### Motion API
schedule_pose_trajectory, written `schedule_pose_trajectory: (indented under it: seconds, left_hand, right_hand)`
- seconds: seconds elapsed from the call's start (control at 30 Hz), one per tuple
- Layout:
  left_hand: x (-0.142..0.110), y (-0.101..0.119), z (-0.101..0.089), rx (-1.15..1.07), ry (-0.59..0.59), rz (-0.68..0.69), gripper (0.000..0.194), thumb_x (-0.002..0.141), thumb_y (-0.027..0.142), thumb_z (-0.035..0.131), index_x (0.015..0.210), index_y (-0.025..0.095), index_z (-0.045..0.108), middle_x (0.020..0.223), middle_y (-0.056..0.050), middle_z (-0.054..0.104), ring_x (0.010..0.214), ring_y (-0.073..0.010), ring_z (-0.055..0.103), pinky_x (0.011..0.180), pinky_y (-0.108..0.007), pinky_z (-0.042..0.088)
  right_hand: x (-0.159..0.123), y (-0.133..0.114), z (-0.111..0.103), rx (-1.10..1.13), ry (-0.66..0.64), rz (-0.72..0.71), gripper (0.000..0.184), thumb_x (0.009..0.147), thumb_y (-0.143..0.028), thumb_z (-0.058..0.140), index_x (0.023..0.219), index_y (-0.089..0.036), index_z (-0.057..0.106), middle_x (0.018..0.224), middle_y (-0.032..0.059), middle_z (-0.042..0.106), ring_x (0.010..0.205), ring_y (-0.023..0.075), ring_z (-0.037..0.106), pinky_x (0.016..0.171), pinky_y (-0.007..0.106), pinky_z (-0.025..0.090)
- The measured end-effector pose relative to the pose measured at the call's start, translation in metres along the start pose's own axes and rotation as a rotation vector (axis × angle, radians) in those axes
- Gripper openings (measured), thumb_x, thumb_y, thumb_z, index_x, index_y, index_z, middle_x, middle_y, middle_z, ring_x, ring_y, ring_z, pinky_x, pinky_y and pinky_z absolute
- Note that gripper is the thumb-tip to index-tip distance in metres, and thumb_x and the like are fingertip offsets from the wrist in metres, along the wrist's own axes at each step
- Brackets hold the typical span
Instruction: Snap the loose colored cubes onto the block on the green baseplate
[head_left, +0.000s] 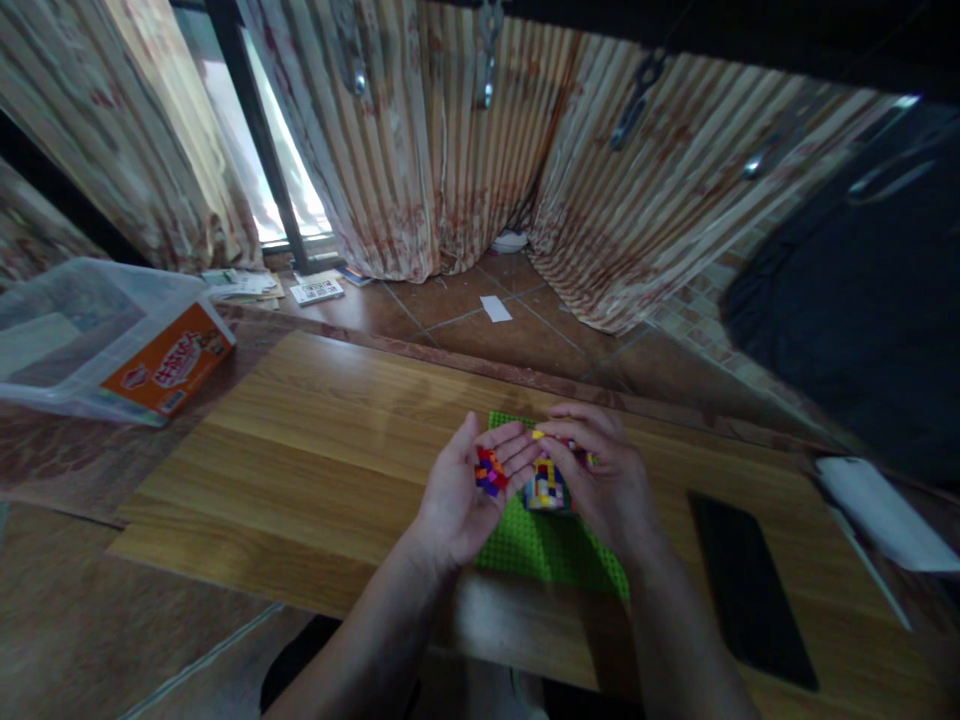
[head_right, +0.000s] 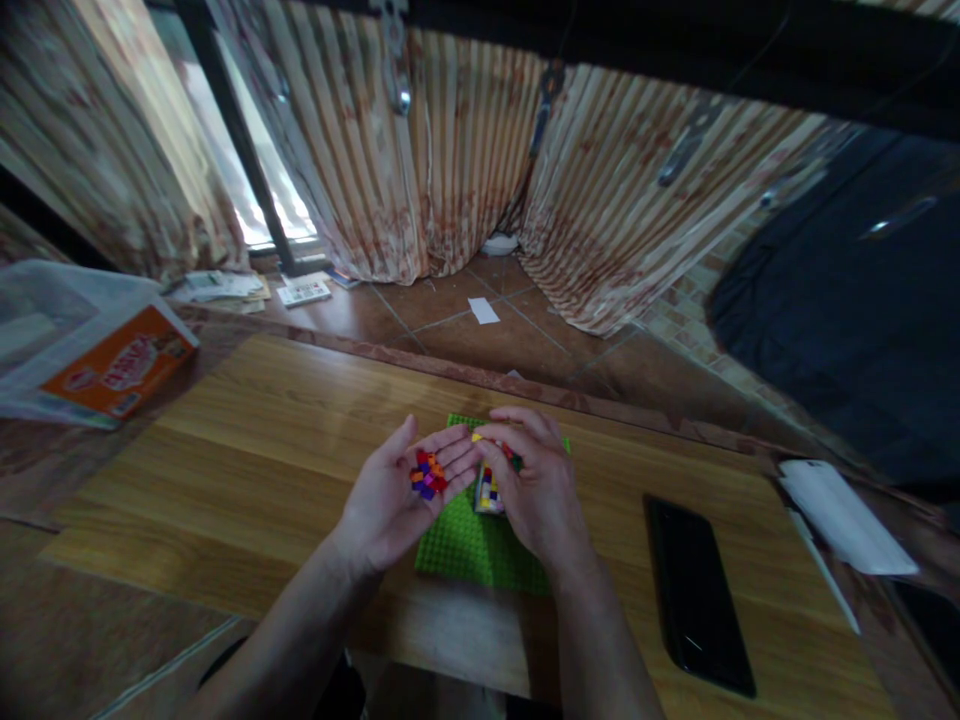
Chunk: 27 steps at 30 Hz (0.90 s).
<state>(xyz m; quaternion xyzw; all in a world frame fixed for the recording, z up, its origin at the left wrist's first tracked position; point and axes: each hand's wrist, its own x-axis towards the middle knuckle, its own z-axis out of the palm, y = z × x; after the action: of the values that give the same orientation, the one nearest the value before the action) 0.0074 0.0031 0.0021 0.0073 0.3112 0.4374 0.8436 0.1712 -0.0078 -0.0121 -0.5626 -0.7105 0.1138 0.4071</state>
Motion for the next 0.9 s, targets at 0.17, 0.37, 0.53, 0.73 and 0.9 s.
schedule_pose_trajectory:
  seconds: [0.17,0.37,0.53,0.73,0.9]
  left_hand:
    - [0.004,0.003,-0.005,-0.012,0.18,0.131,0.036,0.097,0.033,0.044,0.082,0.01,0.067,0.082,-0.012,0.07,0.075,-0.015,0.065,0.075,-0.026,0.052]
    - [0.003,0.002,-0.004,-0.007,0.185,0.105,0.035,0.097,0.028,0.044,0.079,0.009,0.067,0.076,-0.01,0.068,0.068,-0.013,0.064,0.071,-0.025,0.051]
    - [0.002,0.002,-0.003,0.0,0.186,0.106,0.035,0.097,0.027,0.043,0.078,0.01,0.067,0.074,-0.009,0.068,0.067,-0.0125,0.063,0.07,-0.025,0.052]
    - [0.002,0.003,-0.003,-0.008,0.19,0.113,0.035,0.097,0.027,0.044,0.078,0.01,0.067,0.074,-0.009,0.068,0.066,-0.0122,0.063,0.069,-0.024,0.052]
    - [0.002,0.003,-0.005,-0.019,0.181,0.115,0.034,0.097,0.027,0.044,0.078,0.01,0.067,0.075,-0.009,0.068,0.067,-0.0121,0.064,0.069,-0.024,0.052]
  right_hand:
    - [0.0,0.014,-0.013,-0.005,0.006,0.097,0.012,0.086,-0.034,0.065,0.085,-0.027,0.074,0.108,0.0059,0.066,0.105,0.0252,0.06,0.094,0.047,0.047]
    - [-0.002,0.017,-0.006,-0.027,-0.093,0.118,0.011,0.085,-0.031,0.065,0.081,-0.026,0.073,0.107,0.0058,0.066,0.102,0.024,0.06,0.09,0.044,0.047]
    - [-0.001,0.019,-0.001,-0.059,-0.07,0.11,0.011,0.085,-0.03,0.065,0.078,-0.025,0.072,0.104,0.0055,0.067,0.098,0.0231,0.061,0.088,0.043,0.047]
    - [0.0,0.015,0.0,-0.072,-0.088,0.076,0.011,0.087,-0.028,0.062,0.081,-0.025,0.07,0.105,0.0055,0.068,0.102,0.0242,0.059,0.09,0.044,0.047]
    - [0.001,0.014,0.001,-0.103,-0.072,0.038,0.011,0.088,-0.026,0.06,0.082,-0.025,0.07,0.104,0.0059,0.068,0.105,0.0255,0.058,0.093,0.046,0.046]
